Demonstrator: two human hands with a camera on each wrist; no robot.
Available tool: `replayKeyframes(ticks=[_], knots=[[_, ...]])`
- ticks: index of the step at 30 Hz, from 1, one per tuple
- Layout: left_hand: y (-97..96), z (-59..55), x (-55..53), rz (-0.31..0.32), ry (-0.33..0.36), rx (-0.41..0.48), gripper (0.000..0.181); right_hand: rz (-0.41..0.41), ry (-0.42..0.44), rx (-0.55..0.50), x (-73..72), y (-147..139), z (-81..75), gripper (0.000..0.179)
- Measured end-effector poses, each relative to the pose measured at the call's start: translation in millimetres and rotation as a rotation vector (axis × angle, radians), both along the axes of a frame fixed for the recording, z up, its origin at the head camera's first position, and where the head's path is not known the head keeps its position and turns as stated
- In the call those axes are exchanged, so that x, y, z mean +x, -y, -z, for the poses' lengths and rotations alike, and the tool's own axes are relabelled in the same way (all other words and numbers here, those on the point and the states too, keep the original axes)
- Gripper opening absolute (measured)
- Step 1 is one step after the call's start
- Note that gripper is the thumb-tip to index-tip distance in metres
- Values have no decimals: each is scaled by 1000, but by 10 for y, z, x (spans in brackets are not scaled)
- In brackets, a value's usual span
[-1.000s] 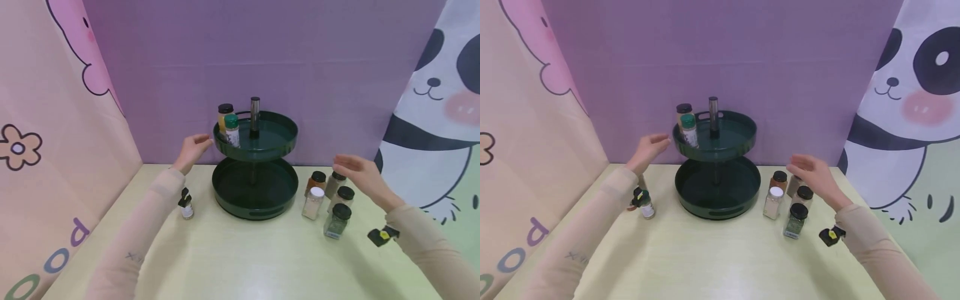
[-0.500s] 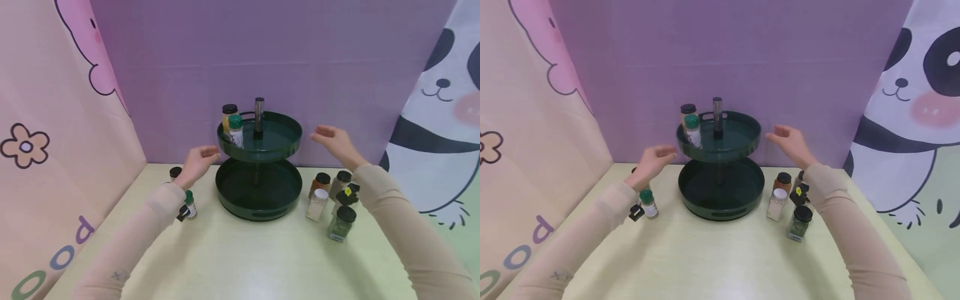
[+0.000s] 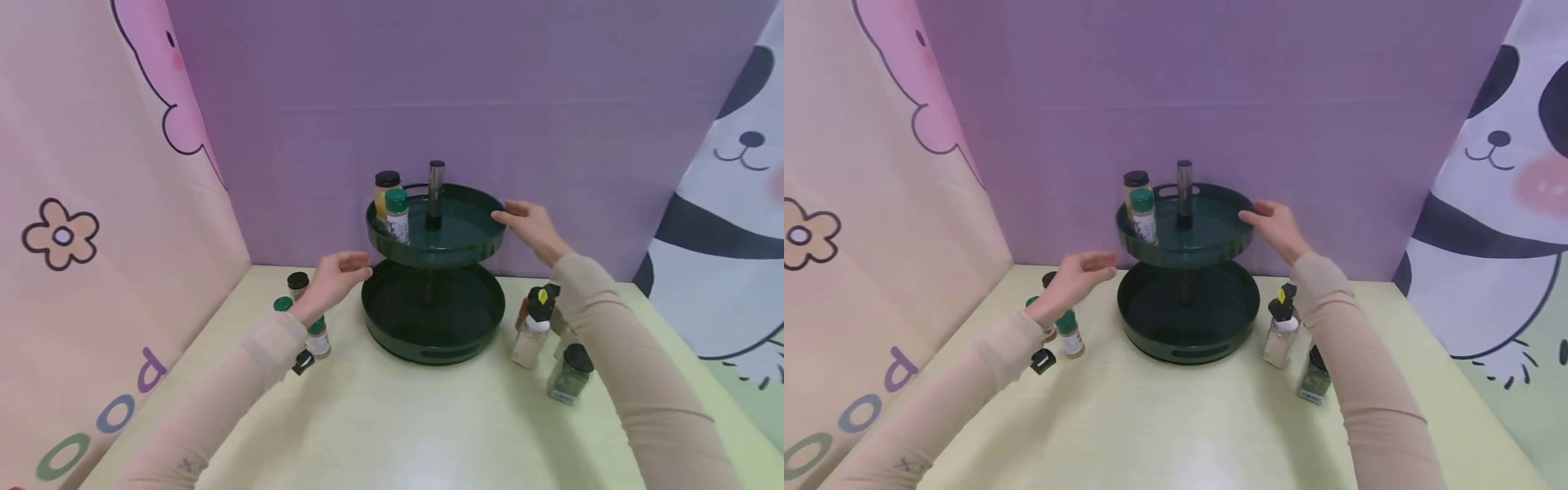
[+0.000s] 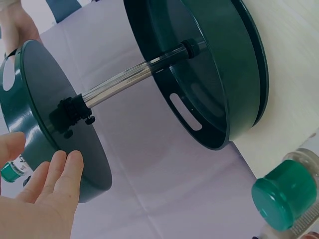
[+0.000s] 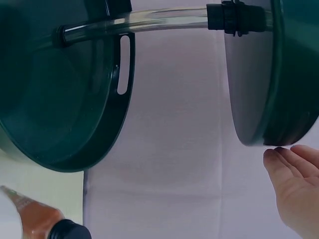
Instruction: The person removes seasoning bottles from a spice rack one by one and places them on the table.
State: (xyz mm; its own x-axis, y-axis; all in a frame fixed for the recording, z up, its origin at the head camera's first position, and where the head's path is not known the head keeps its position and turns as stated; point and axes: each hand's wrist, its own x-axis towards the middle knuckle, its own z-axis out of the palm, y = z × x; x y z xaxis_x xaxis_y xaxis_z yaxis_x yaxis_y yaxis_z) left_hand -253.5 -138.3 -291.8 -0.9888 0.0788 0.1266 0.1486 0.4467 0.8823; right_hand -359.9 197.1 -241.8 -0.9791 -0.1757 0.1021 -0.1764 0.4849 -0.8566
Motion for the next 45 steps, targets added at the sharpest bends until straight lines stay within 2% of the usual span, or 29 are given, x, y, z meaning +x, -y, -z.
replayKeyframes(ticks=[5,9,17,24,32,38,45], knots=[[-2,5,12,13,30,11,41,6,9,-32,-16,-10,56,62],[7,-7,6,15,10,6,40,13,13,-77,-39,-6,102,59],[12,-155,-51,-1,-43,35,43,37,9,-124,-48,52,160,55],[-41,-362,-193,-6,-88,84,47,54,4,-143,-38,73,176,54],[-199,-566,-410,-26,-136,46,51,64,0,-146,-21,79,188,54],[-296,-643,-507,-16,-100,16,50,73,-1,-154,-11,84,182,54],[-413,-673,-607,-12,-54,-6,49,74,4,-168,-36,85,198,54]])
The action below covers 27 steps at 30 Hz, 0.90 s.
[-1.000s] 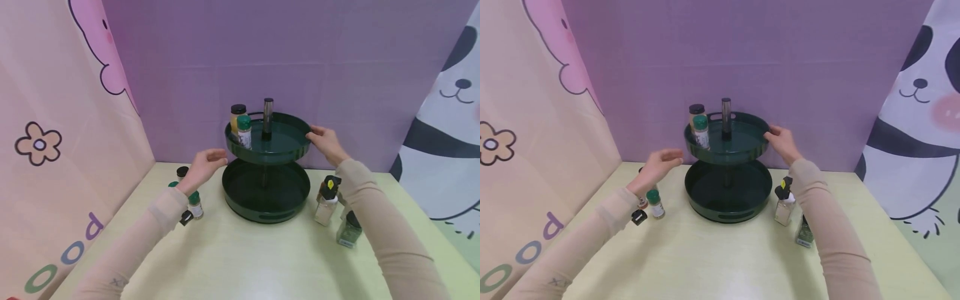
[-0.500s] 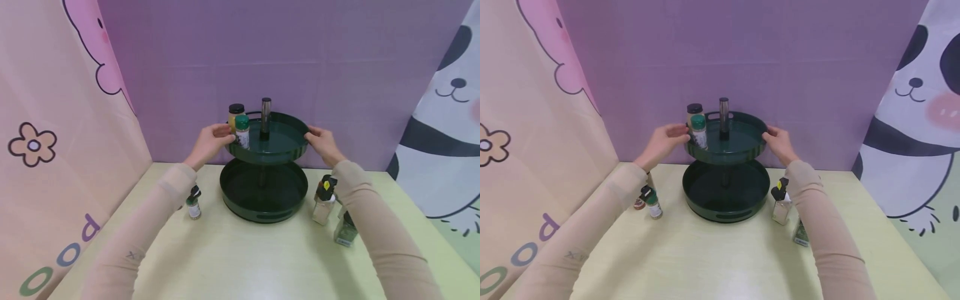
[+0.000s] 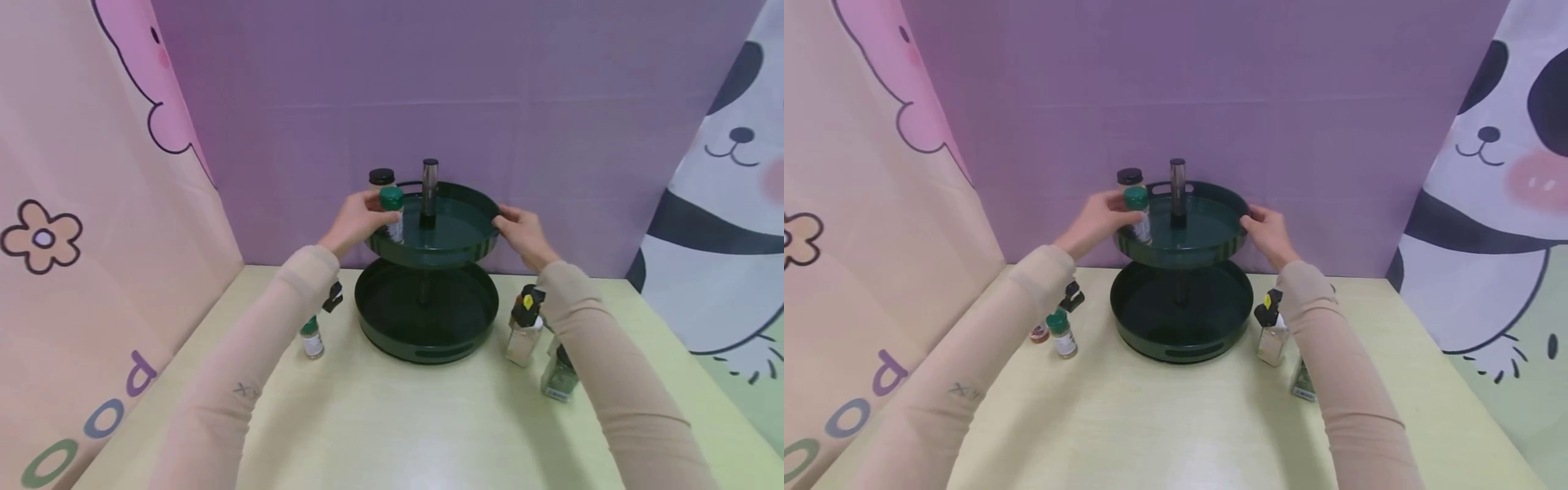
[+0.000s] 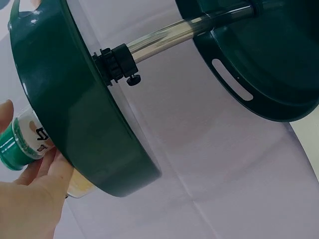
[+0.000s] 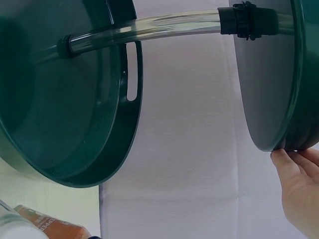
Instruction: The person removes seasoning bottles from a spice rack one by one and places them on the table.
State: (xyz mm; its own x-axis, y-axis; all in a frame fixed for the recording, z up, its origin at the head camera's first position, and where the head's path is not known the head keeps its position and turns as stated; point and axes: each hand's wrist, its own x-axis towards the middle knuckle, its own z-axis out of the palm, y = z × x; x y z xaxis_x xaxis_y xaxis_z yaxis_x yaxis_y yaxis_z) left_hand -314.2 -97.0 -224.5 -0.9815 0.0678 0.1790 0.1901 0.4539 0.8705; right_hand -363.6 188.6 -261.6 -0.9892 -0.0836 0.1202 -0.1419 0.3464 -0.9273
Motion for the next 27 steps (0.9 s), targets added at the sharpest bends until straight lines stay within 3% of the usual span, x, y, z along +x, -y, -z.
replayKeyframes(ticks=[27], knots=[[-3,-2,-66,-15,0,-10,46,11,-28,-10,26,94,9,52]])
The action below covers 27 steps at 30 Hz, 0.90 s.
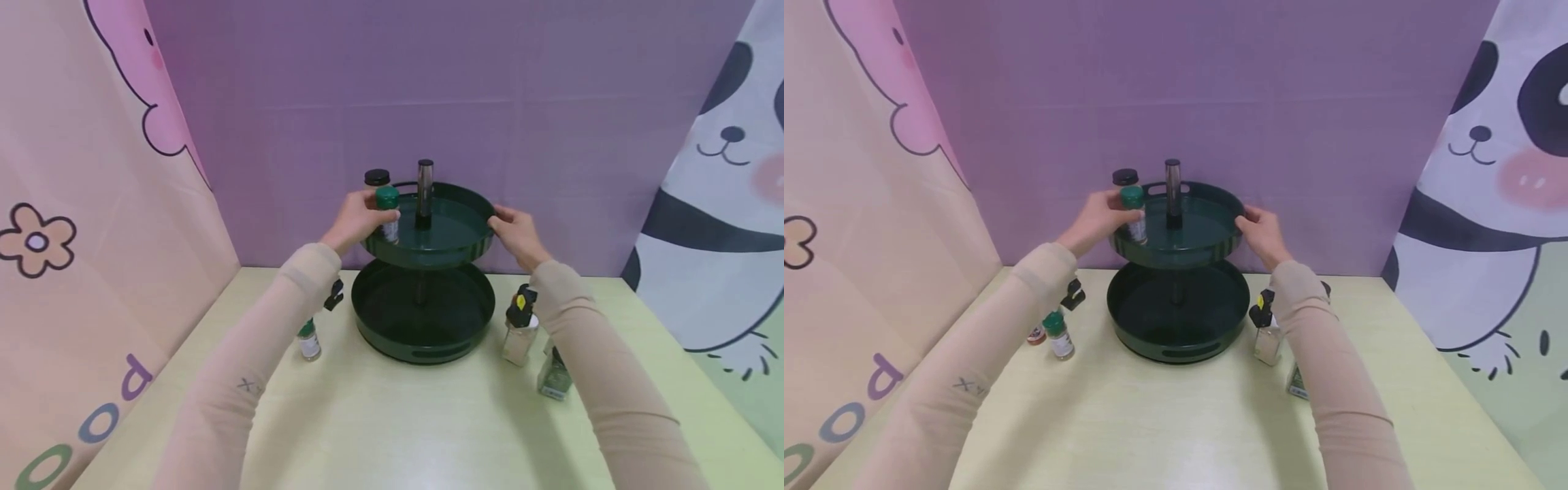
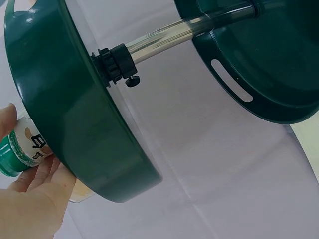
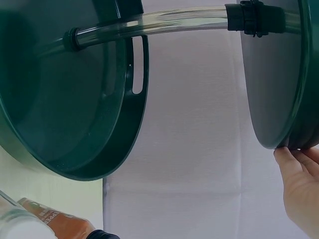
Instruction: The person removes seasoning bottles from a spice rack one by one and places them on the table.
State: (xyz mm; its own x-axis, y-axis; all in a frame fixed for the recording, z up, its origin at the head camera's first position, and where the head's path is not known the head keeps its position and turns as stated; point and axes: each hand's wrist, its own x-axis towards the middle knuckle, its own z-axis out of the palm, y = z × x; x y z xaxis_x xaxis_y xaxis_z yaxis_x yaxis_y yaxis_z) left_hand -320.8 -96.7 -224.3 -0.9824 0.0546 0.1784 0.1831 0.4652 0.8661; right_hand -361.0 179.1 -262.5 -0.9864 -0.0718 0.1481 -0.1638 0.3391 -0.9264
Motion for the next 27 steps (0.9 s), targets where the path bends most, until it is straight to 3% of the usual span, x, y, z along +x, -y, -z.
replayKeyframes(ticks=[14,27], knots=[[-28,-123,76,-1,-42,27,38,5,5,13,-25,-2,24,53],[-14,-263,197,-20,-92,61,51,2,-4,9,-34,-14,28,53]])
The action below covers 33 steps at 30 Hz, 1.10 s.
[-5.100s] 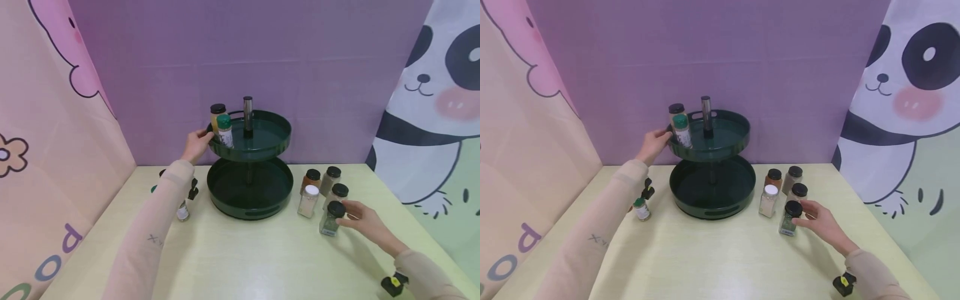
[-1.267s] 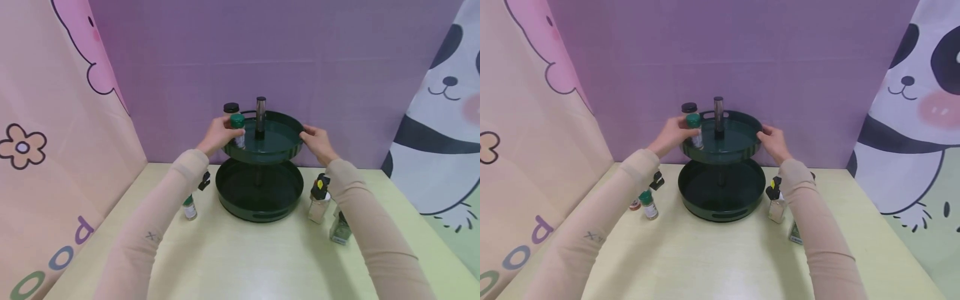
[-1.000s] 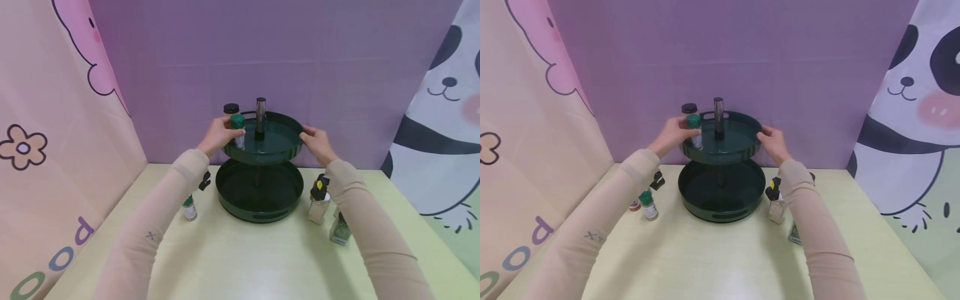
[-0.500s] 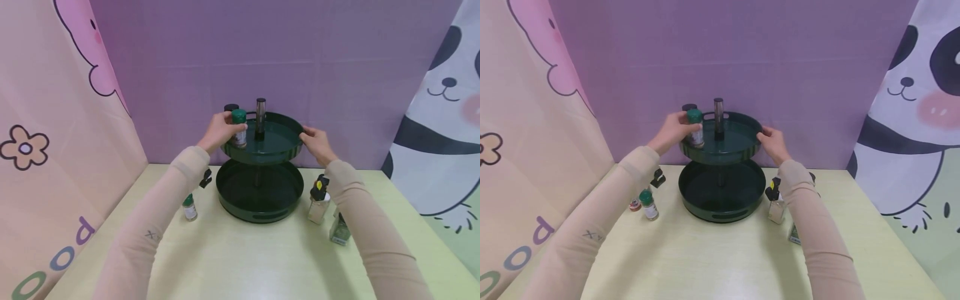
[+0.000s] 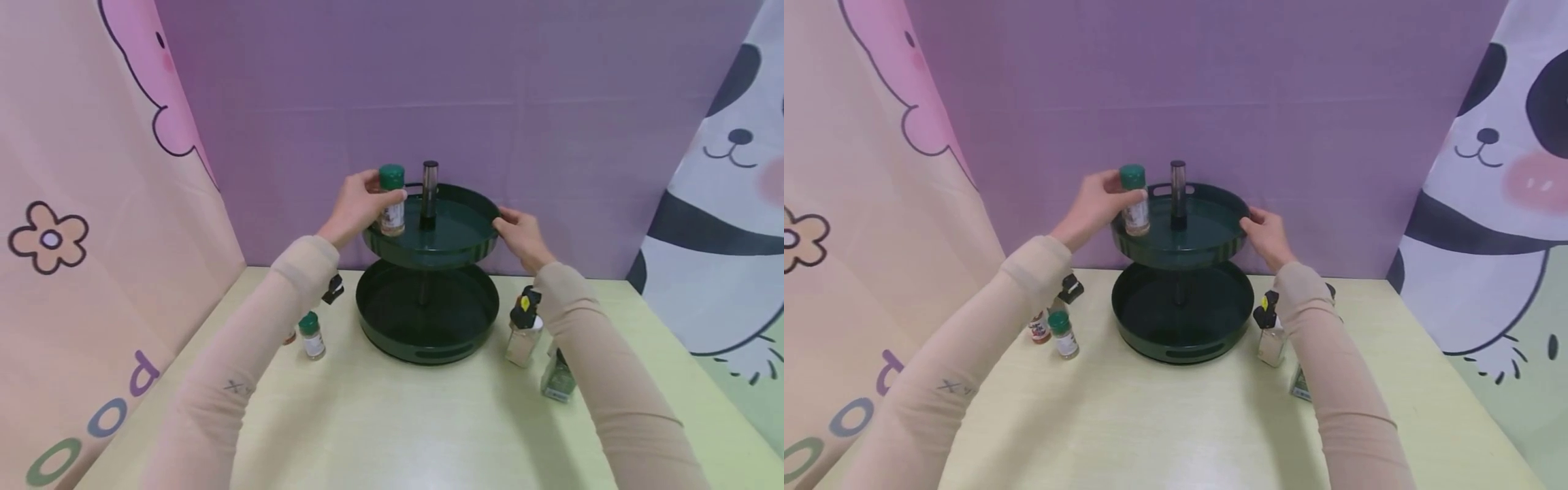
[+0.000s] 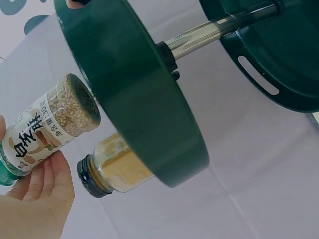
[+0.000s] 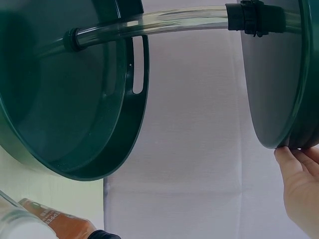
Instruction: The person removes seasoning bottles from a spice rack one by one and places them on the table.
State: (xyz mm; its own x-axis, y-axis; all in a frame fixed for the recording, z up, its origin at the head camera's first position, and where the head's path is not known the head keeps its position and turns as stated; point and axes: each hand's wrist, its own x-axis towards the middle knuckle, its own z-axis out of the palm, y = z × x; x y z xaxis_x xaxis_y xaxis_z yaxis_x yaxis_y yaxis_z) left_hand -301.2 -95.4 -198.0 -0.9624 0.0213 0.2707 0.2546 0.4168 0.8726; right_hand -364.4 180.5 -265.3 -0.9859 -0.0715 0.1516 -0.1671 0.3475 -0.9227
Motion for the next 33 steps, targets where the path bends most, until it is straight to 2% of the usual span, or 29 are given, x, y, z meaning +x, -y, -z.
replayKeyframes(ticks=[7,13,20,33], knots=[[80,-78,48,5,-17,-4,52,-4,8,6,4,-12,-24,53],[204,-95,61,-16,-12,-3,53,3,12,16,-6,-17,-23,53],[365,-75,102,-35,0,29,51,-2,19,20,-16,-10,-18,54],[559,25,137,-66,13,18,49,-3,13,36,-26,-72,-31,54]])
